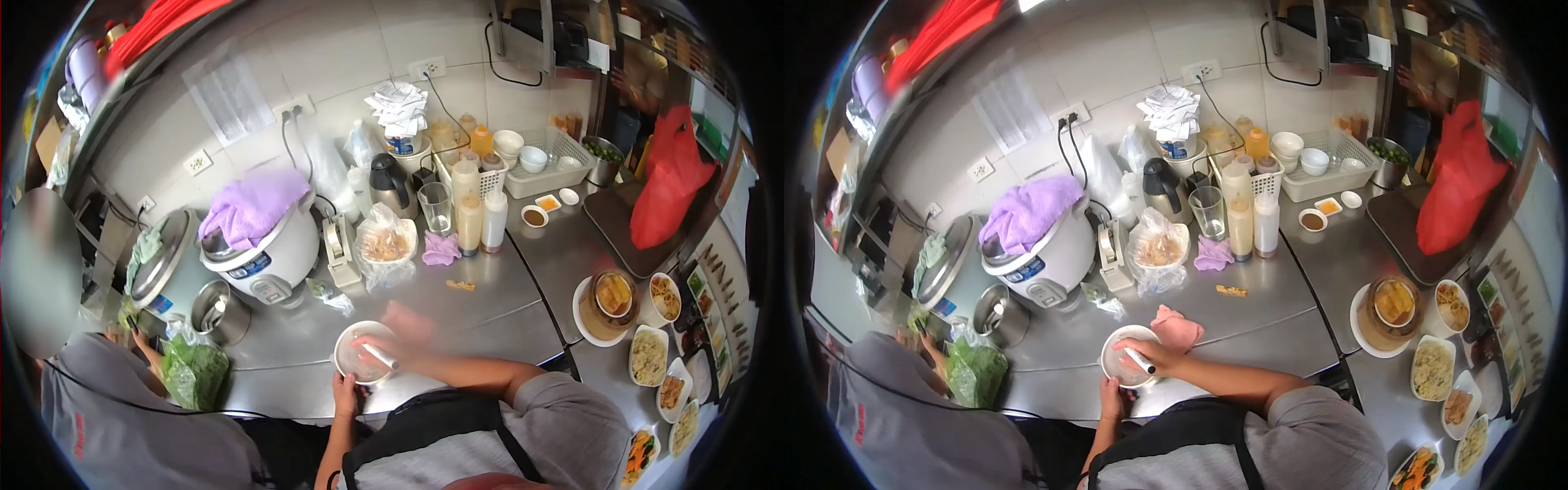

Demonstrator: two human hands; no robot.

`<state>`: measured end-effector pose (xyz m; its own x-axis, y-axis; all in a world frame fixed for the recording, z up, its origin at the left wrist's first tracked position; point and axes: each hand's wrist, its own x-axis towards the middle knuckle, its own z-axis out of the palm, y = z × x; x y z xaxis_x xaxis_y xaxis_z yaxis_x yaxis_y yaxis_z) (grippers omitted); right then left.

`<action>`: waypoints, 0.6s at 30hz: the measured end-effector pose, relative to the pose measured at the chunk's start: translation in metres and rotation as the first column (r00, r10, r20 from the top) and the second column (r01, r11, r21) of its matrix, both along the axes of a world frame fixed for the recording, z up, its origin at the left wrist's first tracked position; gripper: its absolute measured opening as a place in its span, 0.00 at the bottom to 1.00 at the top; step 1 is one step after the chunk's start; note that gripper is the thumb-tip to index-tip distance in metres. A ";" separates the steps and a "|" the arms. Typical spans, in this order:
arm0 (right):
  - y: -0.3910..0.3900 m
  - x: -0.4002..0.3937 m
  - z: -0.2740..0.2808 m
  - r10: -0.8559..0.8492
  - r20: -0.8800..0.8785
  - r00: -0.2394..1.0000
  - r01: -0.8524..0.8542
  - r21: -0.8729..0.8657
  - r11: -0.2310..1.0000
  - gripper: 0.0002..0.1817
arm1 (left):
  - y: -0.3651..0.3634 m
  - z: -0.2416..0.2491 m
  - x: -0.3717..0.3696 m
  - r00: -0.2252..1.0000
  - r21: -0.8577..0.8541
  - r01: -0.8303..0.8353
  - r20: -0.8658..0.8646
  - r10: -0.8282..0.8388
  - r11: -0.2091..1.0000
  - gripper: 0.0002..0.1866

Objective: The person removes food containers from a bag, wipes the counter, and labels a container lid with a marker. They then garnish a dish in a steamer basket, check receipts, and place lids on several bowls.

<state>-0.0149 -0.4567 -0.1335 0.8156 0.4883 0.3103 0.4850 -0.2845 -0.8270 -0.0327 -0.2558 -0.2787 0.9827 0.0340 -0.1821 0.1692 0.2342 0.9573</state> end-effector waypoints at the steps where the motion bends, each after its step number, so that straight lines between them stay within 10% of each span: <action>1: -0.005 -0.002 0.014 -0.038 -0.006 0.999 0.038 0.006 0.999 0.15 | -0.003 0.004 -0.001 1.000 0.019 -0.005 -0.021 0.005 1.000 0.12; 6: 0.023 0.007 -0.014 -0.208 -0.141 0.968 0.249 0.446 0.860 0.16 | -0.022 0.012 -0.006 0.977 -0.009 -0.168 -0.132 0.165 0.986 0.12; 9: 0.032 0.030 -0.039 -0.190 -0.455 0.870 0.281 0.140 0.949 0.12 | -0.025 0.008 -0.007 0.974 0.049 -0.177 -0.134 0.182 0.983 0.14; 18: 0.042 0.043 -0.089 -0.128 -0.285 0.950 0.195 0.219 0.956 0.09 | -0.028 0.017 -0.016 0.953 -0.013 -0.194 -0.239 0.185 0.981 0.21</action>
<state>0.0279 -0.4150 -0.2225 0.9458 0.2804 0.1636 0.2027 -0.1165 -0.9723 -0.0489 -0.2835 -0.2615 0.8878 0.2045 -0.4122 0.3384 0.3169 0.8860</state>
